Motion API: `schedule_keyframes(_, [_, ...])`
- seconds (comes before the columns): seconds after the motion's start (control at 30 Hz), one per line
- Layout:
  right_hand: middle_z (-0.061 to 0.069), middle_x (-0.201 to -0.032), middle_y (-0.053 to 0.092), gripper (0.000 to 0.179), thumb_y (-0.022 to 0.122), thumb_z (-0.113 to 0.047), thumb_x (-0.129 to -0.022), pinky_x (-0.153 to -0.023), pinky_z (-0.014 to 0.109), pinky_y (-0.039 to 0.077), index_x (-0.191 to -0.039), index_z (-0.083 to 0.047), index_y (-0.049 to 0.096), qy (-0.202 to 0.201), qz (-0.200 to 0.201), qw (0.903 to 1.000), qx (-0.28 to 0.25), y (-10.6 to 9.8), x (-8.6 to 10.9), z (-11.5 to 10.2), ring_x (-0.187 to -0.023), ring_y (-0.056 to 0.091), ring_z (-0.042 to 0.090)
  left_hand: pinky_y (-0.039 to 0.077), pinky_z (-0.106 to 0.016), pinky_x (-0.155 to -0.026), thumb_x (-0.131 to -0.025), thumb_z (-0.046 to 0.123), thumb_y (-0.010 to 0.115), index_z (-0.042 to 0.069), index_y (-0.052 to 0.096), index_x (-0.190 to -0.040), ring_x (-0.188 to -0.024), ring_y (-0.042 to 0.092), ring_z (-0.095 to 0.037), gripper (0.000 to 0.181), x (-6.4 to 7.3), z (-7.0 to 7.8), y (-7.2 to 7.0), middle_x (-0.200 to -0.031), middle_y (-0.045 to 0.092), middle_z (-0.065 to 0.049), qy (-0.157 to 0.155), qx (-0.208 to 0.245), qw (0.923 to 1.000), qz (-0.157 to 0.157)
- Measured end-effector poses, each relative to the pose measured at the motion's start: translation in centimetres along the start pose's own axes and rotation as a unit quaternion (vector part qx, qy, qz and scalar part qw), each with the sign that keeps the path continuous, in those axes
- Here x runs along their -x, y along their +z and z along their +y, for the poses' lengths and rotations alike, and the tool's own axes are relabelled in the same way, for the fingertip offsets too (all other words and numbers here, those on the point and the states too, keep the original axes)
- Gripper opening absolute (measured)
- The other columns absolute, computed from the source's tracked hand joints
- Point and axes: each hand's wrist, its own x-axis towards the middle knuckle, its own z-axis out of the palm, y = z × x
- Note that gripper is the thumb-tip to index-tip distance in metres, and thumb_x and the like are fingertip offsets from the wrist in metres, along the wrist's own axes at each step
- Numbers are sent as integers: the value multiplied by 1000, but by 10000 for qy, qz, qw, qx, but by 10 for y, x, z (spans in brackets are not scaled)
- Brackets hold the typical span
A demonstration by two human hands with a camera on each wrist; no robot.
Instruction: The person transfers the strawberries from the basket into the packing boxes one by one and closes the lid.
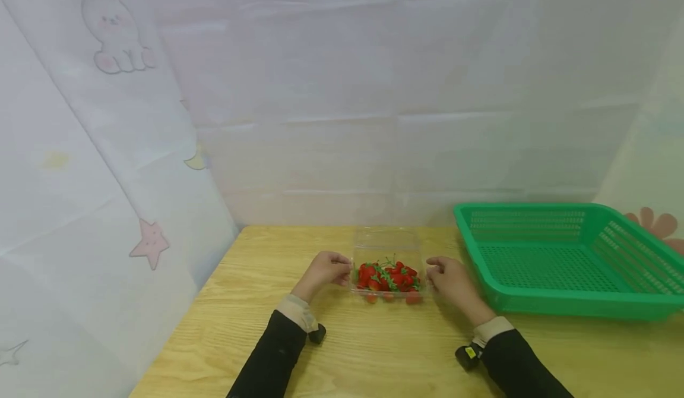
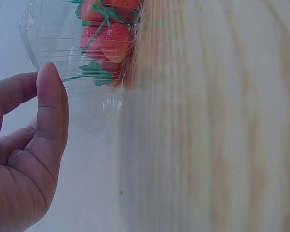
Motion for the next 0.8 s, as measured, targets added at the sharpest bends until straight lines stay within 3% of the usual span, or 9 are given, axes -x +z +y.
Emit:
schedule_keyframes(0.3, [8, -66, 58, 33, 51, 4, -94, -50, 29, 46, -124, 17, 53, 122, 80, 9994, -323, 3, -1, -1, -54, 54, 17, 59, -36, -69, -96, 12, 64, -7, 63, -112, -76, 67, -21, 26, -9, -1, -9, -95, 67, -21, -73, -1, 9999, -145])
schedule_keyframes(0.53, [8, -67, 58, 31, 52, 6, -93, -49, 27, 47, -121, 17, 55, 95, 129, 9984, -536, 6, -4, -3, -54, 54, 17, 59, -35, -70, -98, 15, 61, -6, 64, -111, -84, 67, -26, 25, -29, 5, -20, -99, 66, -17, -115, -211, 9993, 277])
schedule_keyframes(0.8, [10, -71, 59, 30, 52, 8, -93, -50, 28, 49, -121, 18, 55, 213, 157, 9976, -633, 4, -1, -1, -55, 54, 15, 59, -34, -75, -98, 17, 61, -9, 61, -117, -89, 67, -27, 32, -58, 6, -18, -105, 62, -21, -321, 106, 9982, 503])
